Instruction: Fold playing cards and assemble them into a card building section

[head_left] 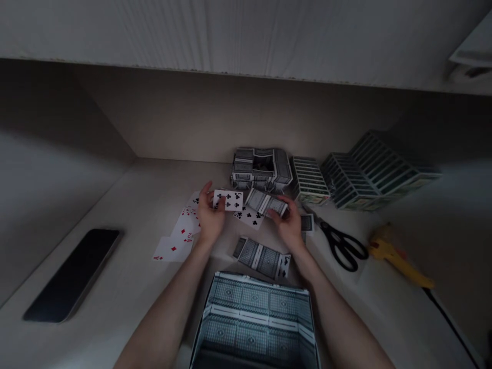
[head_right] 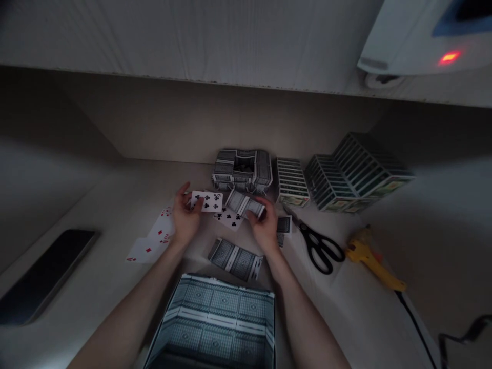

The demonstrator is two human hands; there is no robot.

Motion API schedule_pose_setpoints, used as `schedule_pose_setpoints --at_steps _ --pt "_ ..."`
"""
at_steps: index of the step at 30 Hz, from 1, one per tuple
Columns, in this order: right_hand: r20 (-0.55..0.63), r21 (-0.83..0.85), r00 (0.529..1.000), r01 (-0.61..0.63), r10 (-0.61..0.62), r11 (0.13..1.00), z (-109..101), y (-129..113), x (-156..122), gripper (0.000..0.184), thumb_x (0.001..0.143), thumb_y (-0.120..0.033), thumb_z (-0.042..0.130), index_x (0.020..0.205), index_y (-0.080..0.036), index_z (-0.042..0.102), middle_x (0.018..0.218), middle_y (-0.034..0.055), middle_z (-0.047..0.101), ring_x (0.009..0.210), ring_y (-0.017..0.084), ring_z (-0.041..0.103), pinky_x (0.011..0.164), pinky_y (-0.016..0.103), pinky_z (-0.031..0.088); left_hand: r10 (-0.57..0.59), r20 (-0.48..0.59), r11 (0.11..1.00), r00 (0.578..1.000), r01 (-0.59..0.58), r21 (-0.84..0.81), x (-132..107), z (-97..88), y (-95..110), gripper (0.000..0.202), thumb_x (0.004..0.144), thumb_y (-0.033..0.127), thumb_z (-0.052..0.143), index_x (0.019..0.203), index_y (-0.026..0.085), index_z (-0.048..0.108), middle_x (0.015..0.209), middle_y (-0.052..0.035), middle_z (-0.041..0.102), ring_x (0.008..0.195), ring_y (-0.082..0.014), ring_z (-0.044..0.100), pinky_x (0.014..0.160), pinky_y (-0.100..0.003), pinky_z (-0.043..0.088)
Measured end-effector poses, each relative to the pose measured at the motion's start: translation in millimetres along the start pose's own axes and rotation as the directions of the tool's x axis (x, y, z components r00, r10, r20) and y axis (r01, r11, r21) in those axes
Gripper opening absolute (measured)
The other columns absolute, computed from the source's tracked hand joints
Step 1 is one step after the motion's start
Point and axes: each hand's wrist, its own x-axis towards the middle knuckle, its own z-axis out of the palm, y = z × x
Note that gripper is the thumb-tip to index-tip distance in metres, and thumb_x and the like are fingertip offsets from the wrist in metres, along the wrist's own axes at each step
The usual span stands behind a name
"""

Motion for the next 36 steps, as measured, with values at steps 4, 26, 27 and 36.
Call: schedule_pose_setpoints --at_steps 4,26,27,36 --pt "0.069 0.123 0.993 -0.099 0.091 0.987 0 4 2 0.049 0.062 -0.026 0.066 0.107 -0.019 0.048 0.099 0.0077 0.060 0.087 0.020 0.057 0.081 0.038 0.044 -0.003 -0.041 1.000 0.999 0.004 0.005 3 0.6 -5 0.050 0.073 0.026 0.057 0.119 0.017 0.043 0.096 -0.0088 0.060 0.089 -0.0172 0.058 0.083 -0.035 0.047" --pt "0.009 0.247 0.979 -0.200 0.204 0.948 -1 9 3 0.028 0.065 -0.034 0.062 0.087 -0.020 0.051 0.089 0.0042 0.059 0.075 0.018 0.057 0.058 0.032 0.050 -0.195 0.057 0.961 0.979 0.202 -0.191 3 3.4 7 0.028 0.073 0.035 0.057 0.093 0.016 0.050 0.081 -0.0037 0.056 0.057 -0.0096 0.054 0.035 -0.016 0.045" --pt "0.005 0.241 0.978 -0.202 0.207 0.949 -1 8 2 0.028 0.065 -0.035 0.061 0.086 -0.020 0.051 0.088 0.0042 0.060 0.073 0.018 0.057 0.056 0.031 0.050 -0.199 0.059 0.959 0.978 0.207 -0.192 3 3.4 7 0.028 0.073 0.035 0.057 0.093 0.016 0.050 0.081 -0.0038 0.056 0.057 -0.0097 0.054 0.035 -0.017 0.045" --pt "0.063 0.295 0.952 -0.305 0.300 0.906 -4 -6 1 0.032 0.069 -0.033 0.057 0.099 -0.023 0.057 0.088 0.0019 0.064 0.050 0.014 0.059 0.051 0.032 0.048 -0.204 0.080 0.958 0.976 0.216 -0.187 1 4.0 2 0.031 0.073 0.037 0.056 0.096 0.017 0.050 0.083 -0.0043 0.056 0.064 -0.0119 0.057 0.038 -0.017 0.047"
